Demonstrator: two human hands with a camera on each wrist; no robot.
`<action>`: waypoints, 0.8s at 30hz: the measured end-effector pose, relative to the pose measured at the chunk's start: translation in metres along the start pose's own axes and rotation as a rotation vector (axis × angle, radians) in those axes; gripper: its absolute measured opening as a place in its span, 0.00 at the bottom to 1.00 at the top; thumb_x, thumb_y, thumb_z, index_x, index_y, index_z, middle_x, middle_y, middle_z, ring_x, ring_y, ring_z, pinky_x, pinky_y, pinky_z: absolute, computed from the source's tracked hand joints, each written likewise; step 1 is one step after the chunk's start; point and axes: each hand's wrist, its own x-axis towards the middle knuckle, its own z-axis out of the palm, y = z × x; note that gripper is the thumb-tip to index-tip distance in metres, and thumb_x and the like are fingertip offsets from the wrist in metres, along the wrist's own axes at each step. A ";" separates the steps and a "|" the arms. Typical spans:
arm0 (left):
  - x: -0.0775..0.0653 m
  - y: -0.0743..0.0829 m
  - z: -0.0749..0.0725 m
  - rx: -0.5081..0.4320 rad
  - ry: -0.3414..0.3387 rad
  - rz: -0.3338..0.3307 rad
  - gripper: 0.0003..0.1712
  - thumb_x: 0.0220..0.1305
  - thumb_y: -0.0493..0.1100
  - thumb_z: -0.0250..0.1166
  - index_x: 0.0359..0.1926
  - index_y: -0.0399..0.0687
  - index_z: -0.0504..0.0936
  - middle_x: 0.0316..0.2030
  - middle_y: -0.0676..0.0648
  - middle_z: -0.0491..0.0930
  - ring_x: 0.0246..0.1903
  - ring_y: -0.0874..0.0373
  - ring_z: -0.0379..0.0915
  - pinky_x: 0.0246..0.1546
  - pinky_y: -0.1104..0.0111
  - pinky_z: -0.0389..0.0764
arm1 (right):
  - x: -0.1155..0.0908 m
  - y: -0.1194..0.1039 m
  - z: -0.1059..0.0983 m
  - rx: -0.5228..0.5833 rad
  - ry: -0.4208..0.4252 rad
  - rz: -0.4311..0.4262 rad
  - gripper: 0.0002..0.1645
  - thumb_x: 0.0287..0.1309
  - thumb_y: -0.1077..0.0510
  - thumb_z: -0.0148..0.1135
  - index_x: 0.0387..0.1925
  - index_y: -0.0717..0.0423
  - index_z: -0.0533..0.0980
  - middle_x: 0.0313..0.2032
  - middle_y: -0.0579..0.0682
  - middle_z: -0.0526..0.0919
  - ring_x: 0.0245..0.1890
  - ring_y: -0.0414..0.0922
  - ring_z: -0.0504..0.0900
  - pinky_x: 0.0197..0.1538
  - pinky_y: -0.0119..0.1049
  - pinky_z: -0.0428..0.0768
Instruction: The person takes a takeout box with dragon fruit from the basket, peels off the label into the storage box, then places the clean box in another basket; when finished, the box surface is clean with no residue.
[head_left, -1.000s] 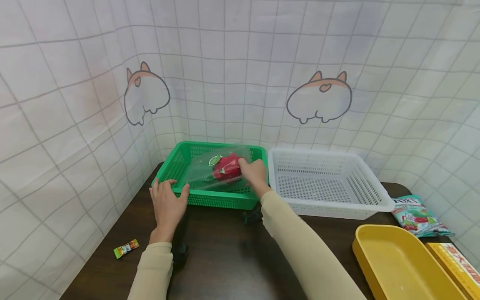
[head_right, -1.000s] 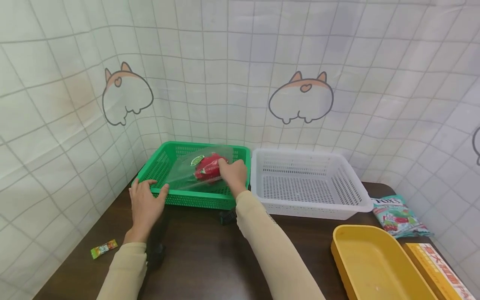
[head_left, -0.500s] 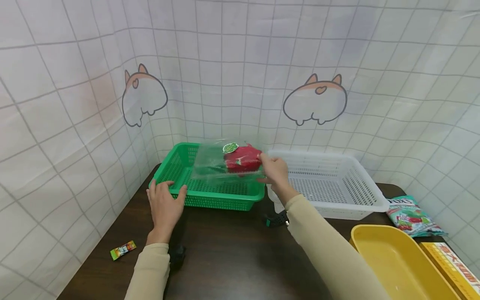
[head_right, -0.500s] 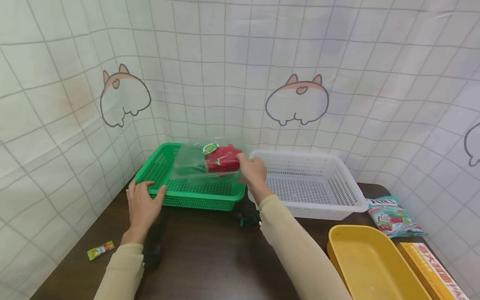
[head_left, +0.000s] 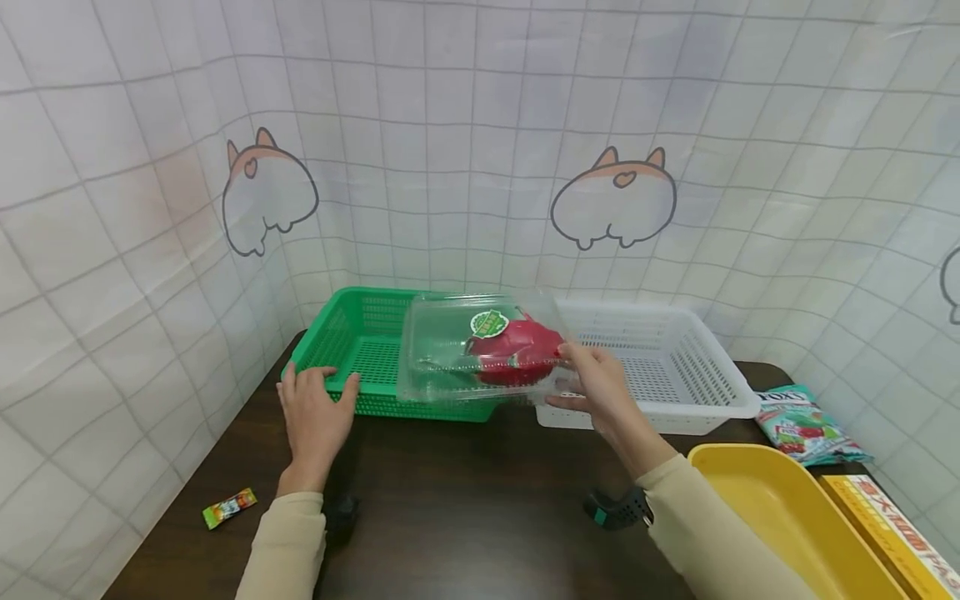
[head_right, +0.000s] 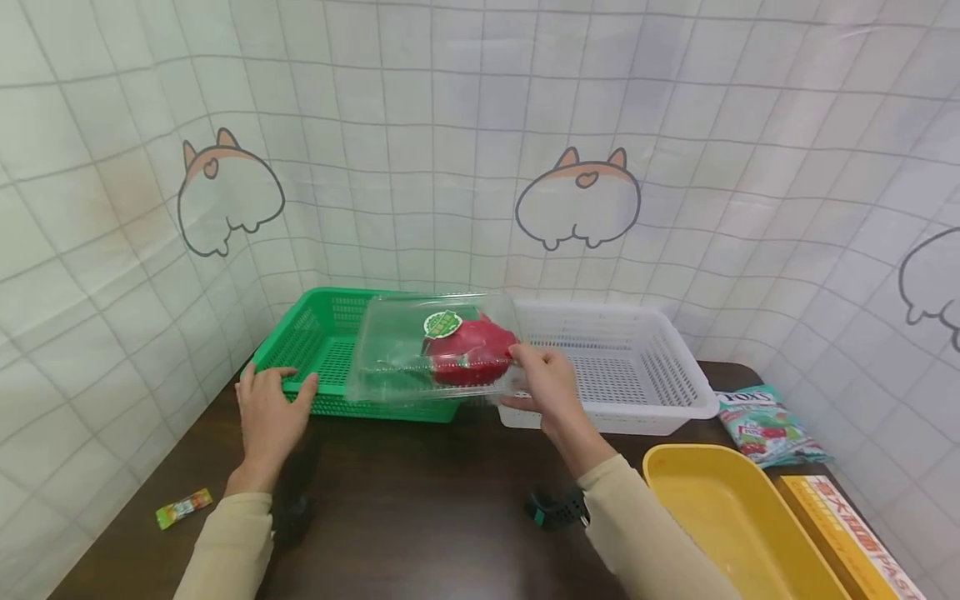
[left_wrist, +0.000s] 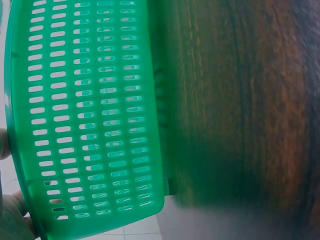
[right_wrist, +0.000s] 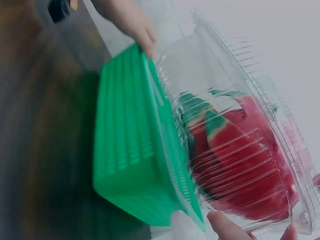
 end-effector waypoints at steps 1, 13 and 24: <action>-0.001 0.000 -0.001 -0.001 -0.003 0.001 0.27 0.68 0.54 0.61 0.53 0.33 0.75 0.52 0.32 0.72 0.73 0.35 0.41 0.71 0.42 0.33 | -0.006 0.002 -0.002 0.001 -0.010 0.005 0.31 0.69 0.46 0.52 0.59 0.68 0.67 0.59 0.64 0.72 0.48 0.59 0.82 0.41 0.47 0.84; -0.001 -0.002 -0.002 0.001 -0.012 0.007 0.27 0.68 0.53 0.61 0.53 0.32 0.76 0.51 0.31 0.73 0.73 0.35 0.40 0.71 0.42 0.33 | -0.069 0.028 -0.012 0.069 0.021 0.036 0.14 0.68 0.55 0.55 0.39 0.65 0.70 0.45 0.57 0.75 0.37 0.48 0.80 0.37 0.49 0.85; -0.001 0.003 -0.003 0.000 -0.009 0.009 0.27 0.68 0.53 0.62 0.52 0.32 0.76 0.51 0.31 0.73 0.73 0.35 0.40 0.71 0.41 0.34 | -0.105 0.057 -0.023 0.026 0.100 0.093 0.10 0.64 0.58 0.57 0.32 0.61 0.70 0.31 0.53 0.76 0.29 0.46 0.79 0.30 0.42 0.85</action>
